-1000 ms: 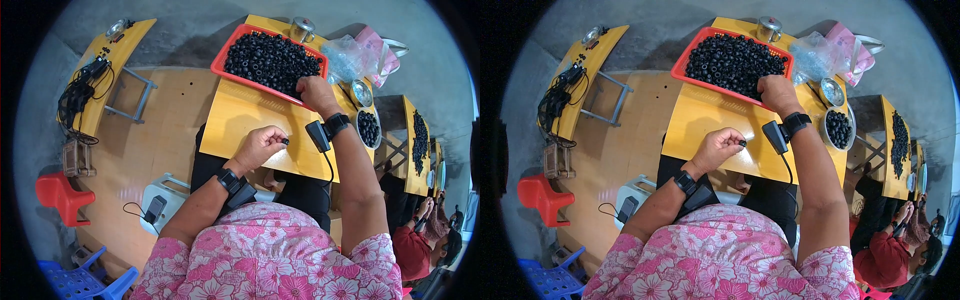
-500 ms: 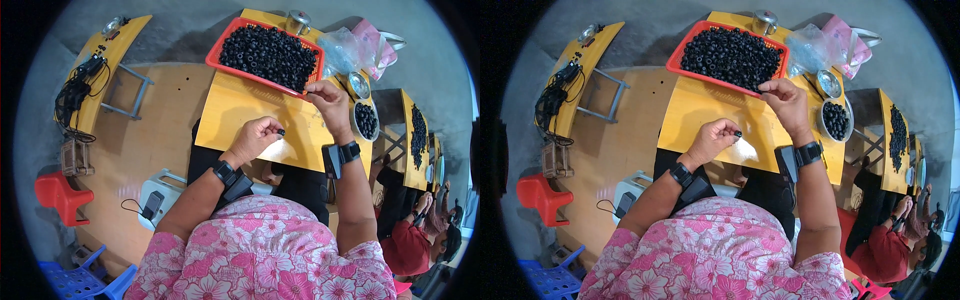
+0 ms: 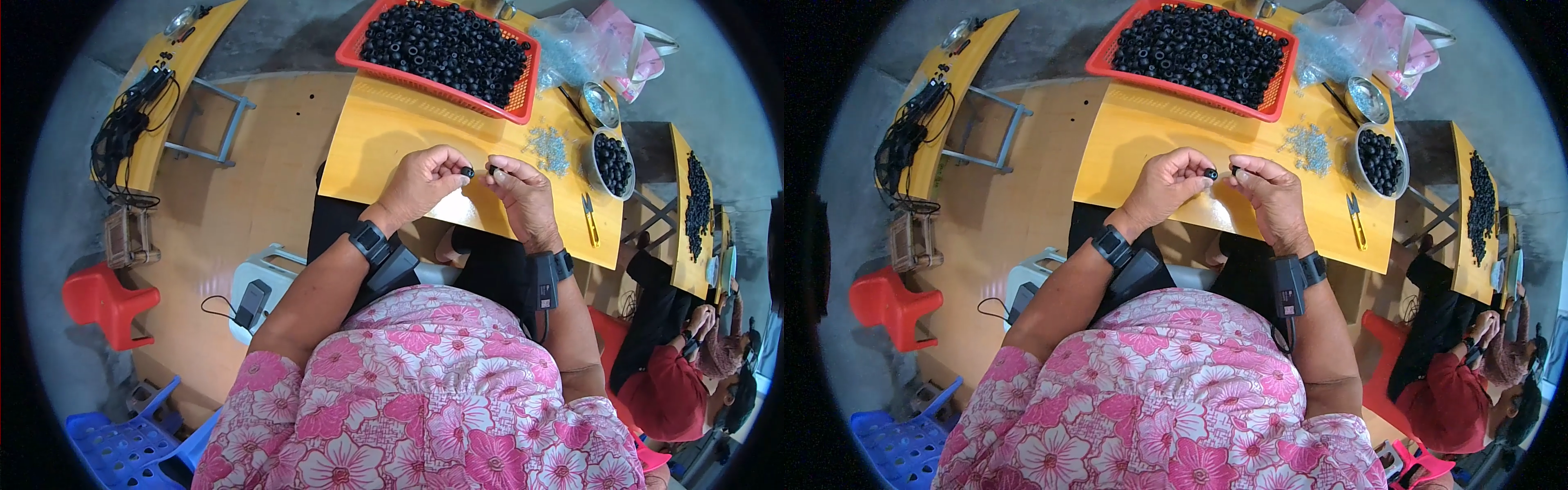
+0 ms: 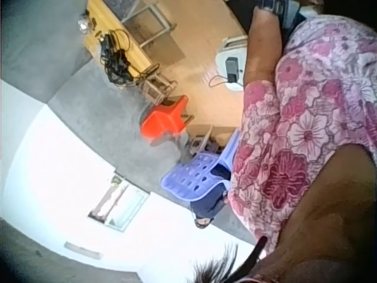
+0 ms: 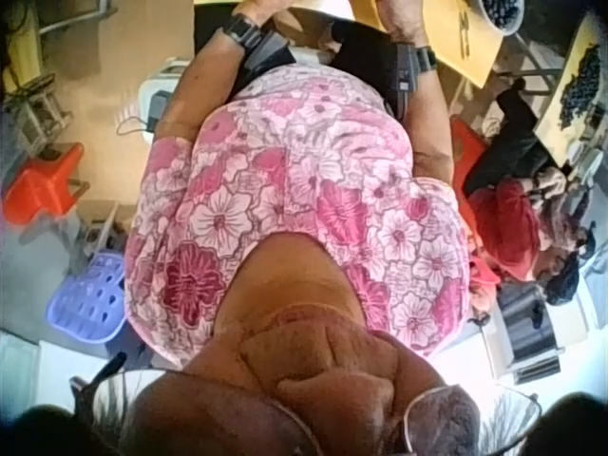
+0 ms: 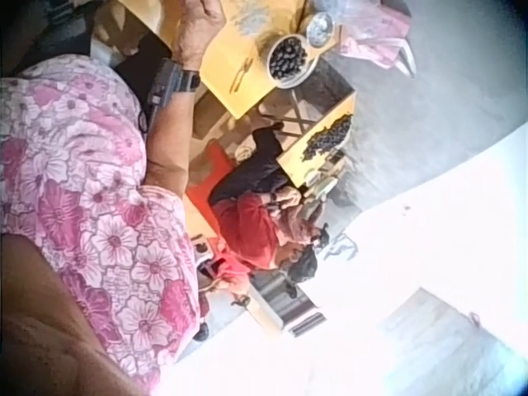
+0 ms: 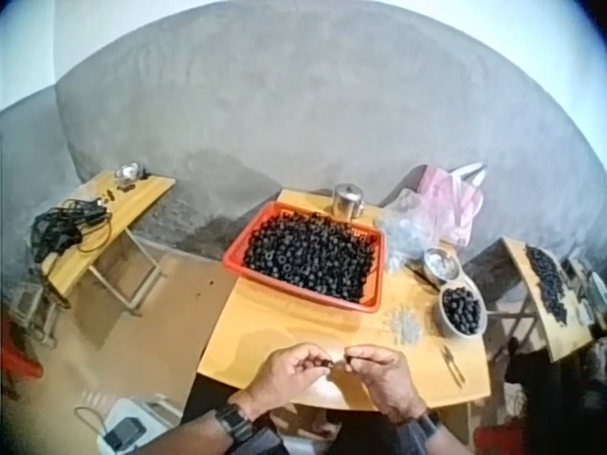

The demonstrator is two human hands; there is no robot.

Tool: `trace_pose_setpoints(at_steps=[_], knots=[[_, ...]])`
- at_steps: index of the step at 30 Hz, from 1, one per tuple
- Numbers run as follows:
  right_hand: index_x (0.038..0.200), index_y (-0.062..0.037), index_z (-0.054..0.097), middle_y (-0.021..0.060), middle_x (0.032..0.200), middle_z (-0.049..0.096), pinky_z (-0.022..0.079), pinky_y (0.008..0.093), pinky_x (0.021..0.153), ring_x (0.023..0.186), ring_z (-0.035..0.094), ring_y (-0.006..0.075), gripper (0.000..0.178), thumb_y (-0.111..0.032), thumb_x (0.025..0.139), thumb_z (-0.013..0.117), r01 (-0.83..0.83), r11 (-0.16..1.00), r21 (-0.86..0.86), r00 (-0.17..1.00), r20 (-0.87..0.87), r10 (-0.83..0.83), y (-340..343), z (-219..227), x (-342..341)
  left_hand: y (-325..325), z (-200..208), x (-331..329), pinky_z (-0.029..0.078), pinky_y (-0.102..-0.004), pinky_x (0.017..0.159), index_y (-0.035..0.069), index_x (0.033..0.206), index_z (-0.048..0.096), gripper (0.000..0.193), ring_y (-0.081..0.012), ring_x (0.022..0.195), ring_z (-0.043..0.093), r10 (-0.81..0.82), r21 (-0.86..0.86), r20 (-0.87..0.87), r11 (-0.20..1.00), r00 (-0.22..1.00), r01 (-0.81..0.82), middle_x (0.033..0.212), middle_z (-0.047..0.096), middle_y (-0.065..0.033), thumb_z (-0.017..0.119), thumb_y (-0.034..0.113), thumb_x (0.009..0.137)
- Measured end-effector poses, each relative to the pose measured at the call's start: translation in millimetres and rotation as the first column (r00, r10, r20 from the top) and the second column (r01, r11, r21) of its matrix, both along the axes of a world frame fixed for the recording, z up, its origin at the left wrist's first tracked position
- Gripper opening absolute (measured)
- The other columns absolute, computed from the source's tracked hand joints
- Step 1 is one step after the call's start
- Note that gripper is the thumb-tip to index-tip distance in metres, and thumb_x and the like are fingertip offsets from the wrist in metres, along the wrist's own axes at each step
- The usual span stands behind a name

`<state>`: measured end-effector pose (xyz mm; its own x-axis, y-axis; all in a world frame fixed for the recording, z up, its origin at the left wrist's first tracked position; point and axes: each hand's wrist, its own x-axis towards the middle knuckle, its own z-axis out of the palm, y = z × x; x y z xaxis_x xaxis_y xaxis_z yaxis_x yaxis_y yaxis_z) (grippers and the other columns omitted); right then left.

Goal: Assembling small black plastic components by hand at a workbench.

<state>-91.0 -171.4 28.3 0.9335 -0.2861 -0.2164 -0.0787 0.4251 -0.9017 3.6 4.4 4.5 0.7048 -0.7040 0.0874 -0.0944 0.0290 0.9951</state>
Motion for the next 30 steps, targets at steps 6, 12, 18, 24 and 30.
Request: trace_pose_setpoints(at_steps=[6, 12, 18, 24, 30], knots=[[0.106, 0.0035, 0.064, 0.0107, 0.099, 0.066, 0.053, 0.0323, 0.083, 0.086, 0.065, 0.02, 0.021, 0.004, 0.085, 0.059, -0.009, 0.997, 0.082, 1.0, -0.002, 0.009, 5, -3, -6, 1, -1, -1, 0.047, -0.0174, 0.067, 0.002, 0.098, 0.063, 0.015, -0.0022, 0.072, 0.052, 0.014, 0.026, 0.048, 1.0, 0.999, -0.015, 0.081, 0.056, 0.0036, 0.064, 0.002, 0.083], [0.108, 0.0026, 0.063, 0.0097, 0.095, 0.066, 0.053, 0.0329, 0.082, 0.086, 0.065, 0.0205, 0.023, 0.003, 0.086, 0.06, -0.055, 0.994, 0.099, 0.998, 0.037, 0.052, 4, -6, -6, 1, 0, -1, 0.047, -0.0176, 0.067, 0.002, 0.097, 0.063, 0.015, -0.0025, 0.071, 0.052, 0.006, 0.04, 0.041, 0.999, 0.999, -0.007, 0.08, 0.057, 0.0032, 0.064, 0.001, 0.082], [0.109, 0.0038, 0.062, 0.0109, 0.094, 0.066, 0.053, 0.0337, 0.085, 0.086, 0.065, 0.0201, 0.023, 0.003, 0.087, 0.059, -0.049, 0.993, 0.108, 0.999, 0.022, 0.046, 5, -10, -8, 1, 1, 0, 0.048, -0.0179, 0.068, 0.002, 0.097, 0.063, 0.014, -0.0028, 0.072, 0.052, 0.012, 0.051, 0.075, 0.999, 0.997, -0.015, 0.081, 0.057, 0.0029, 0.064, 0.002, 0.083], [0.112, 0.0054, 0.061, 0.0116, 0.098, 0.065, 0.053, 0.0339, 0.087, 0.089, 0.064, 0.0191, 0.024, 0.003, 0.089, 0.056, -0.023, 0.994, 0.108, 1.0, 0.003, 0.023, 8, -11, -7, 1, 1, -1, 0.048, -0.0187, 0.071, 0.001, 0.098, 0.063, 0.014, -0.0034, 0.074, 0.054, 0.007, 0.046, 0.043, 0.999, 0.999, -0.009, 0.083, 0.059, 0.0022, 0.063, 0.002, 0.084], [0.112, 0.0047, 0.061, 0.0106, 0.098, 0.065, 0.053, 0.0325, 0.086, 0.086, 0.063, 0.0178, 0.024, 0.003, 0.089, 0.056, -0.004, 0.997, 0.079, 1.0, 0.022, 0.002, 10, -9, -7, 1, 3, -3, 0.049, -0.0195, 0.072, 0.0, 0.099, 0.062, 0.015, -0.0041, 0.077, 0.056, 0.0, 0.052, 0.004, 0.999, 1.0, 0.0, 0.085, 0.061, 0.0005, 0.063, 0.002, 0.085]])
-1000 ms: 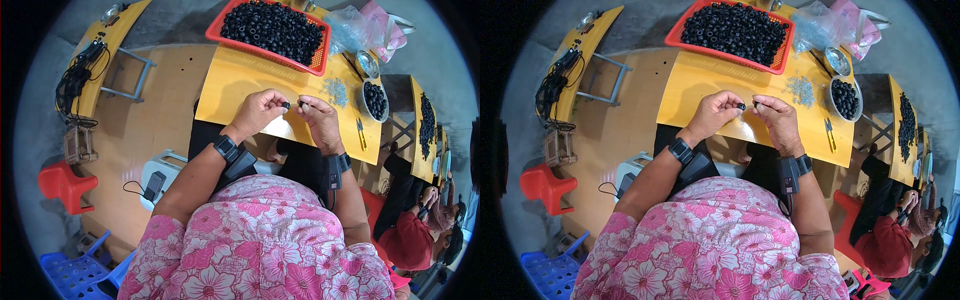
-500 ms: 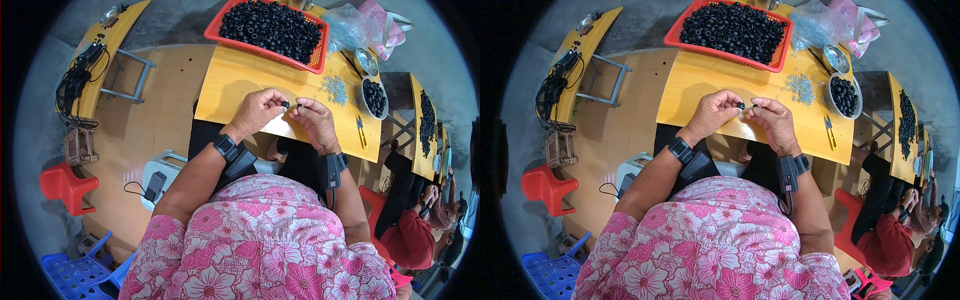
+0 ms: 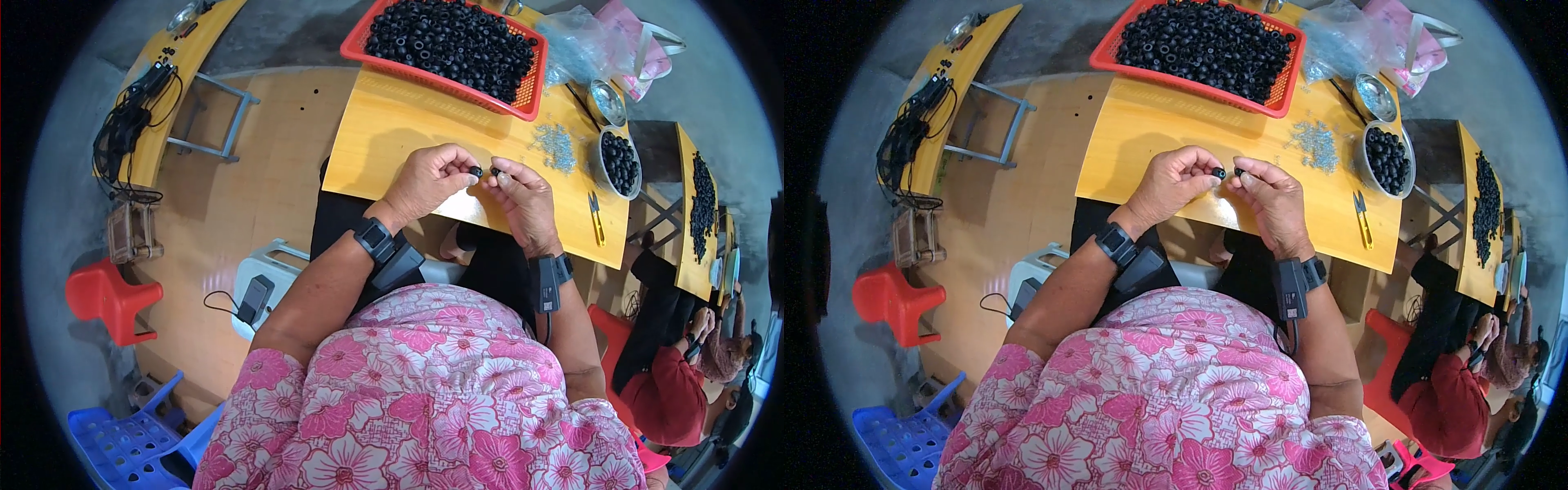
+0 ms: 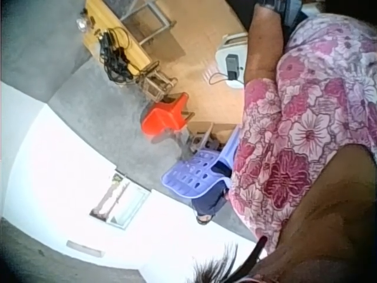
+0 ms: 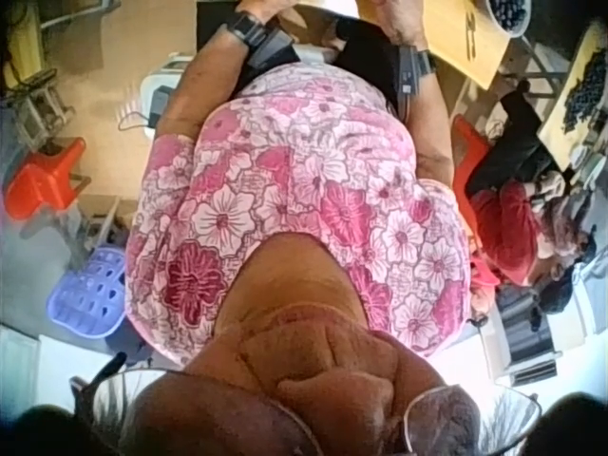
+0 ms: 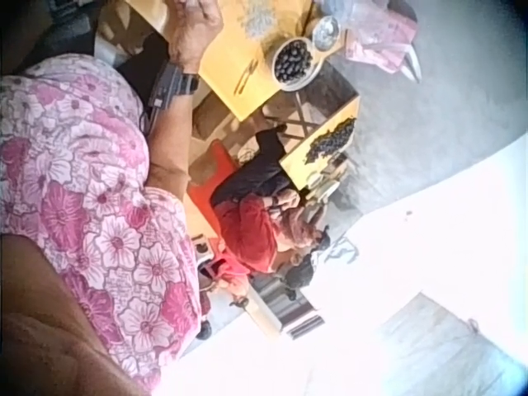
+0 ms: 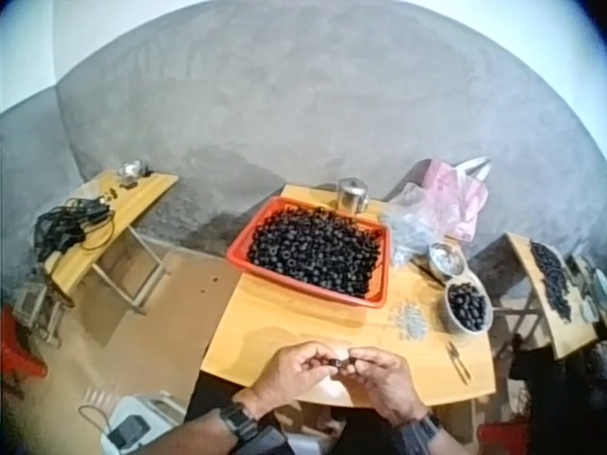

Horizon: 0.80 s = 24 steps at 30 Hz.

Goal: Assembling small black plastic components by hand at a workbench.

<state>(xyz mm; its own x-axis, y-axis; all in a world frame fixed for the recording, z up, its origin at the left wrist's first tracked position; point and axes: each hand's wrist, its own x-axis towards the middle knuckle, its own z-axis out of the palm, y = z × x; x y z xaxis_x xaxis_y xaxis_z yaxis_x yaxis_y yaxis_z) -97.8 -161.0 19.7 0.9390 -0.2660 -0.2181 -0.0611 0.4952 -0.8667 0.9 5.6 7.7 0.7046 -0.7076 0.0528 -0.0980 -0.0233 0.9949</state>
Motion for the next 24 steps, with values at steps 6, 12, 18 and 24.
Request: trace_pose_setpoints(at_steps=[6, 12, 18, 24], knots=[[0.108, 0.0019, 0.063, 0.0061, 0.096, 0.065, 0.051, 0.0268, 0.083, 0.087, 0.062, 0.0135, 0.024, 0.007, 0.084, 0.059, -0.004, 0.981, -0.194, 1.0, -0.008, 0.003, 2, 9, 3, -1, -5, 2, 0.051, -0.022, 0.067, 0.001, 0.097, 0.065, 0.015, -0.0073, 0.072, 0.06, 0.022, -0.065, -0.022, 0.998, 1.0, -0.023, 0.082, 0.065, -0.0021, 0.066, 0.007, 0.083], [0.107, -0.0005, 0.064, 0.003, 0.093, 0.064, 0.05, 0.0229, 0.082, 0.086, 0.06, 0.0091, 0.027, 0.009, 0.081, 0.061, -0.008, 0.903, -0.43, 1.0, 0.014, 0.016, 6, 16, 8, -1, -6, 2, 0.051, -0.022, 0.068, 0.002, 0.096, 0.065, 0.016, -0.0079, 0.073, 0.06, 0.004, -0.101, -0.072, 0.995, 0.997, -0.011, 0.082, 0.065, -0.0025, 0.068, 0.008, 0.082], [0.106, -0.0001, 0.065, 0.0024, 0.093, 0.064, 0.049, 0.0214, 0.082, 0.087, 0.059, 0.0082, 0.027, 0.01, 0.081, 0.061, -0.01, 0.863, -0.504, 0.999, 0.041, 0.036, 5, 16, 8, 0, -3, 1, 0.05, -0.022, 0.068, 0.002, 0.095, 0.065, 0.015, -0.0077, 0.073, 0.059, -0.002, -0.082, -0.064, 0.997, 0.998, -0.003, 0.082, 0.065, -0.0024, 0.068, 0.008, 0.082], [0.105, 0.0002, 0.064, 0.0023, 0.094, 0.064, 0.05, 0.0218, 0.082, 0.087, 0.06, 0.0084, 0.026, 0.01, 0.081, 0.061, -0.007, 0.852, -0.523, 0.998, 0.053, 0.04, 4, 15, 8, 0, -3, 1, 0.05, -0.0223, 0.067, 0.002, 0.095, 0.065, 0.015, -0.0078, 0.072, 0.059, -0.003, -0.087, -0.062, 0.996, 0.998, -0.003, 0.081, 0.065, -0.0019, 0.069, 0.008, 0.082]])
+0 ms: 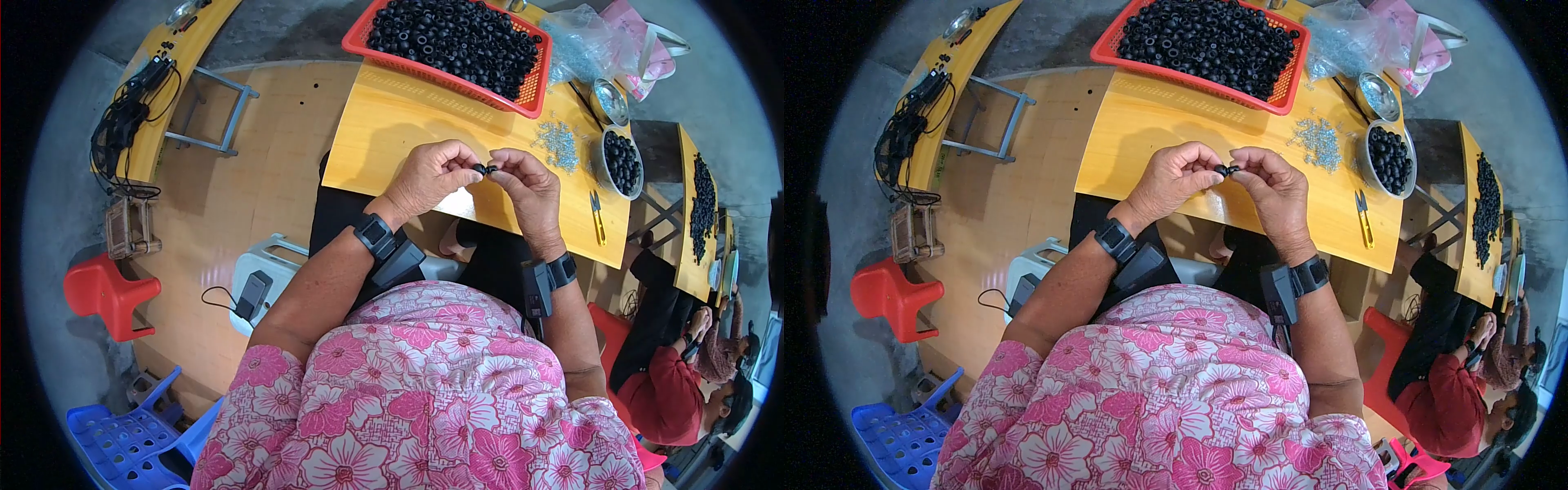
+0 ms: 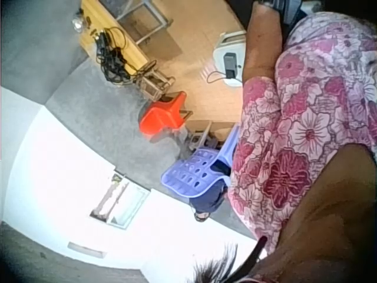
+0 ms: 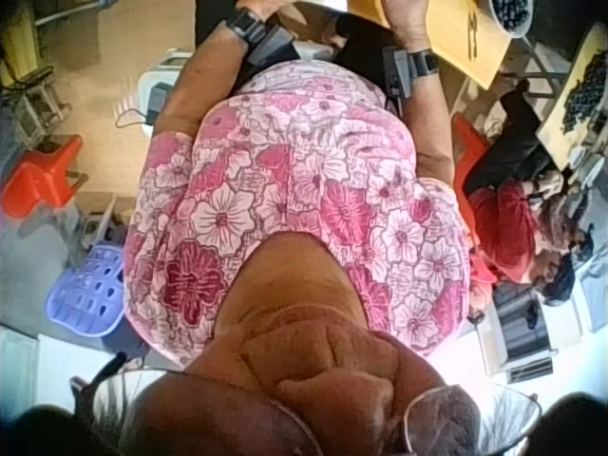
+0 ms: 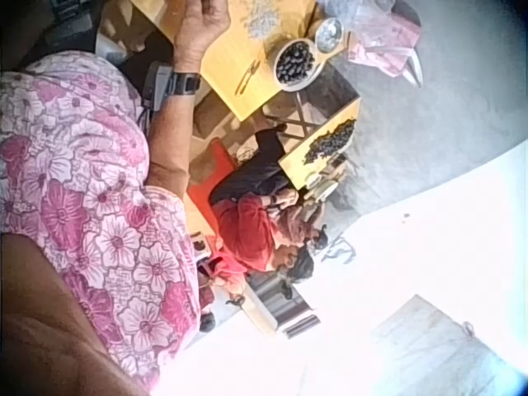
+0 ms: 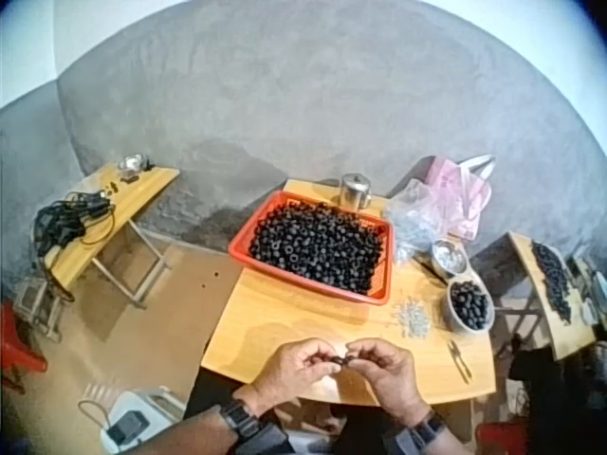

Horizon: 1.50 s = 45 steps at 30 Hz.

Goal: Assembling small black plastic components by hand at a workbench.

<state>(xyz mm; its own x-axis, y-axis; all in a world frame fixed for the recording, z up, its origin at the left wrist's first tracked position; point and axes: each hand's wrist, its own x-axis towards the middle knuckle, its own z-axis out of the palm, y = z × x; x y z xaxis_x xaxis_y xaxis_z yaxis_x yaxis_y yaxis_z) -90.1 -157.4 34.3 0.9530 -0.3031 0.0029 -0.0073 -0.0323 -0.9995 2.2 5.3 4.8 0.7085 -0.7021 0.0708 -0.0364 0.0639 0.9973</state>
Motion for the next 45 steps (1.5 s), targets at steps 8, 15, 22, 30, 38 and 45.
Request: trace_pose_setpoints(at_steps=[8, 15, 22, 30, 38, 45], knots=[[0.102, -0.0015, 0.065, 0.0045, 0.092, 0.065, 0.051, 0.023, 0.077, 0.085, 0.061, 0.0096, 0.024, 0.009, 0.081, 0.062, 0.024, 0.962, -0.272, 0.999, 0.04, -0.013, 3, 4, 0, -1, 2, 0, 0.05, -0.022, 0.065, 0.003, 0.092, 0.064, 0.014, -0.0076, 0.07, 0.058, 0.003, 0.033, 0.033, 0.999, 0.999, -0.004, 0.079, 0.063, -0.0007, 0.07, 0.007, 0.08], [0.099, -0.0036, 0.066, 0.0083, 0.089, 0.065, 0.051, 0.025, 0.074, 0.081, 0.063, 0.0158, 0.024, 0.007, 0.078, 0.065, 0.023, 0.873, -0.486, 0.996, 0.088, 0.023, 7, 15, 1, -1, 3, -1, 0.05, -0.0222, 0.065, 0.002, 0.09, 0.063, 0.012, -0.0077, 0.069, 0.057, 0.006, 0.032, 0.04, 0.999, 0.999, -0.007, 0.078, 0.063, -0.0009, 0.069, 0.007, 0.08], [0.096, -0.0047, 0.067, 0.0094, 0.087, 0.066, 0.051, 0.0275, 0.072, 0.08, 0.065, 0.0205, 0.023, 0.006, 0.076, 0.065, 0.012, 0.799, -0.601, 0.995, 0.09, 0.053, 7, 23, 1, 0, 2, 0, 0.05, -0.0226, 0.065, 0.002, 0.091, 0.064, 0.012, -0.0086, 0.07, 0.058, 0.003, 0.029, 0.056, 1.0, 0.998, -0.005, 0.078, 0.063, -0.0023, 0.068, 0.008, 0.081], [0.095, -0.0036, 0.066, 0.0081, 0.087, 0.067, 0.051, 0.0259, 0.071, 0.08, 0.065, 0.0167, 0.021, 0.005, 0.076, 0.067, 0.019, 0.828, -0.561, 0.996, 0.083, 0.034, 7, 13, 2, 1, 0, 0, 0.051, -0.0231, 0.066, 0.001, 0.091, 0.064, 0.013, -0.009, 0.071, 0.06, 0.005, 0.043, 0.052, 0.999, 0.999, -0.007, 0.08, 0.065, -0.0034, 0.068, 0.008, 0.082], [0.087, -0.002, 0.067, 0.0048, 0.083, 0.066, 0.049, 0.0233, 0.07, 0.077, 0.061, 0.0111, 0.014, 0.006, 0.076, 0.068, 0.122, 0.919, -0.374, 0.989, 0.12, -0.083, 11, 0, 3, 1, -3, 3, 0.052, -0.0229, 0.069, 0.0, 0.094, 0.065, 0.014, -0.0084, 0.074, 0.061, 0.006, 0.005, -0.025, 1.0, 1.0, -0.006, 0.082, 0.066, -0.0036, 0.068, 0.008, 0.082], [0.083, -0.0029, 0.067, 0.0046, 0.082, 0.066, 0.048, 0.0232, 0.072, 0.077, 0.061, 0.012, 0.011, 0.006, 0.077, 0.068, 0.106, 0.943, -0.314, 0.984, 0.173, -0.053, 12, -2, 5, 1, -2, 4, 0.052, -0.0228, 0.068, -0.001, 0.094, 0.065, 0.014, -0.008, 0.073, 0.06, 0.009, 0.013, -0.067, 1.0, 0.998, -0.009, 0.081, 0.065, -0.0029, 0.068, 0.008, 0.083]])
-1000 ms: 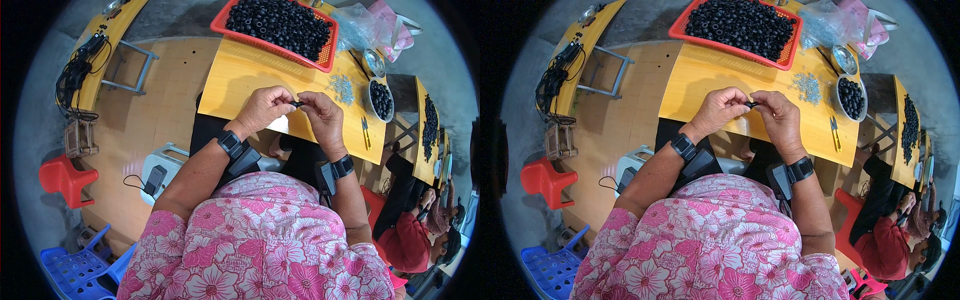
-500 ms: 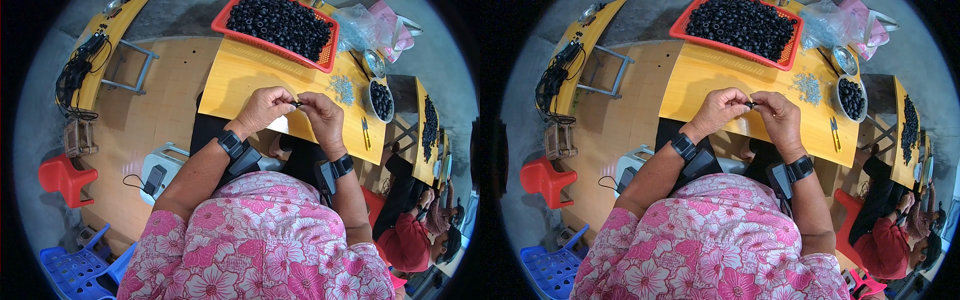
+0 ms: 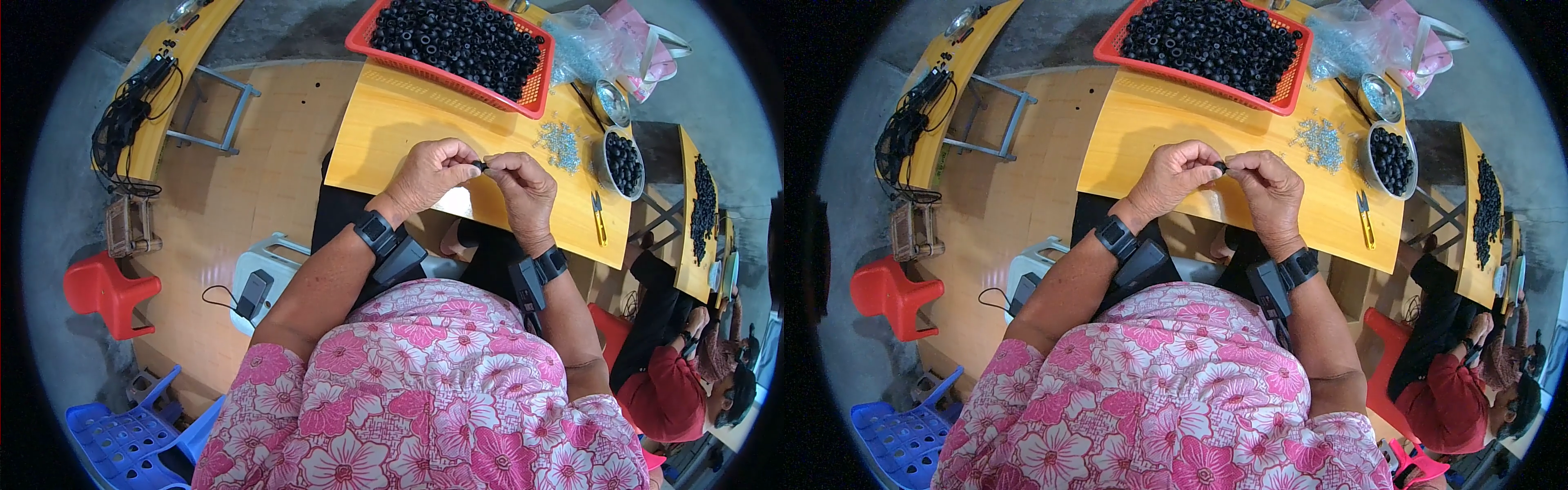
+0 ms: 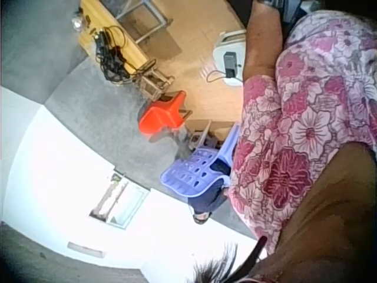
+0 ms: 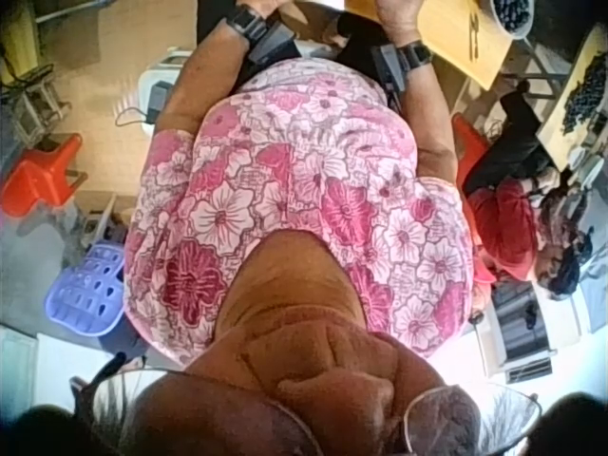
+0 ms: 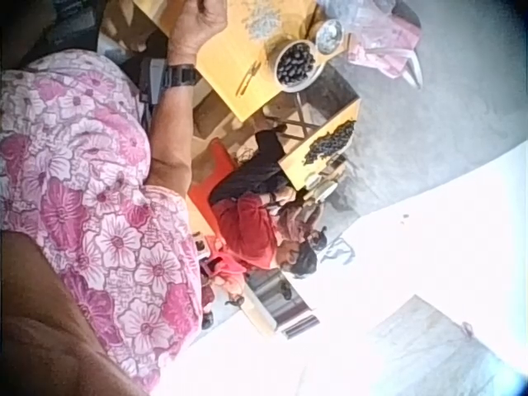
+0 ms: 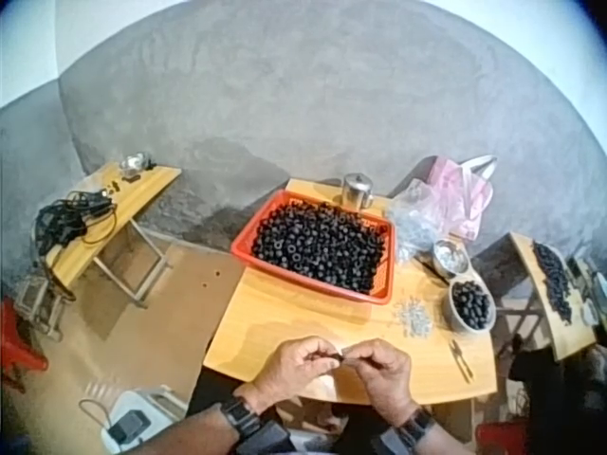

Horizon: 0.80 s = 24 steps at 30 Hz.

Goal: Assembling small black plastic components by hand at a workbench.

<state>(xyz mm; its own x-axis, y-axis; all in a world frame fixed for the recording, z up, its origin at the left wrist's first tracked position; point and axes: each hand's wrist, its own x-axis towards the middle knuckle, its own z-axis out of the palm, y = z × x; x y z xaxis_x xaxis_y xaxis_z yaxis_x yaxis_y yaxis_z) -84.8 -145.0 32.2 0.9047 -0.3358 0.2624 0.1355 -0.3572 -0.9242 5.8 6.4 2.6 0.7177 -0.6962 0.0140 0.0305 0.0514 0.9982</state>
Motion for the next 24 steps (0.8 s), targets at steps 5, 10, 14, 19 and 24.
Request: trace_pose_setpoints(at_steps=[5, 10, 14, 19, 24], knots=[[0.088, -0.0036, 0.07, 0.0061, 0.085, 0.068, 0.049, 0.0237, 0.074, 0.08, 0.063, 0.013, 0.014, 0.006, 0.077, 0.067, 0.069, 0.997, -0.04, 0.997, -0.034, -0.07, 3.0, -0.4, -3.4, 0.7, -0.2, 0.7, 0.053, -0.0213, 0.07, -0.002, 0.096, 0.062, 0.011, -0.0073, 0.075, 0.061, -0.02, 0.006, 0.041, 1.0, 0.999, 0.02, 0.083, 0.063, -0.002, 0.062, 0.006, 0.088], [0.092, -0.0038, 0.07, 0.0069, 0.086, 0.069, 0.05, 0.0235, 0.074, 0.079, 0.064, 0.0141, 0.017, 0.006, 0.078, 0.066, 0.099, 0.985, -0.138, 0.995, 0.007, -0.099, 9.0, 1.2, -3.9, 1.0, -2.3, 1.0, 0.053, -0.0214, 0.07, -0.002, 0.096, 0.062, 0.011, -0.0073, 0.075, 0.061, -0.015, -0.006, 0.047, 1.0, 0.999, 0.015, 0.084, 0.063, -0.0022, 0.061, 0.006, 0.088], [0.094, -0.0039, 0.07, 0.0067, 0.085, 0.069, 0.051, 0.0233, 0.073, 0.078, 0.065, 0.0137, 0.018, 0.005, 0.079, 0.066, 0.103, 0.989, -0.107, 0.994, 0.041, -0.1, 8.8, -1.0, -4.6, -0.2, -0.6, 0.9, 0.053, -0.0215, 0.07, -0.002, 0.096, 0.061, 0.011, -0.0073, 0.075, 0.061, -0.016, -0.02, 0.027, 1.0, 1.0, 0.016, 0.084, 0.063, -0.0019, 0.061, 0.006, 0.088], [0.098, -0.0023, 0.07, 0.0067, 0.085, 0.069, 0.052, 0.023, 0.072, 0.078, 0.065, 0.0116, 0.019, 0.004, 0.081, 0.065, 0.101, 0.994, 0.044, 0.994, -0.046, -0.099, 6.8, -2.4, -2.4, 1.0, -0.7, 1.3, 0.053, -0.0215, 0.07, -0.001, 0.097, 0.062, 0.011, -0.0071, 0.076, 0.061, -0.025, -0.009, 0.011, 1.0, 1.0, 0.025, 0.085, 0.063, -0.0019, 0.061, 0.006, 0.088], [0.101, -0.0005, 0.069, 0.0058, 0.088, 0.069, 0.053, 0.0223, 0.071, 0.078, 0.063, 0.0104, 0.02, 0.004, 0.082, 0.066, 0.103, 0.968, 0.228, 0.991, -0.109, -0.08, 4.8, -1.3, 3.1, 2.0, -2.7, 1.4, 0.053, -0.022, 0.071, -0.001, 0.098, 0.062, 0.012, -0.0072, 0.077, 0.061, -0.033, -0.005, 0.046, 0.999, 0.998, 0.034, 0.085, 0.063, -0.0021, 0.061, 0.005, 0.088]])
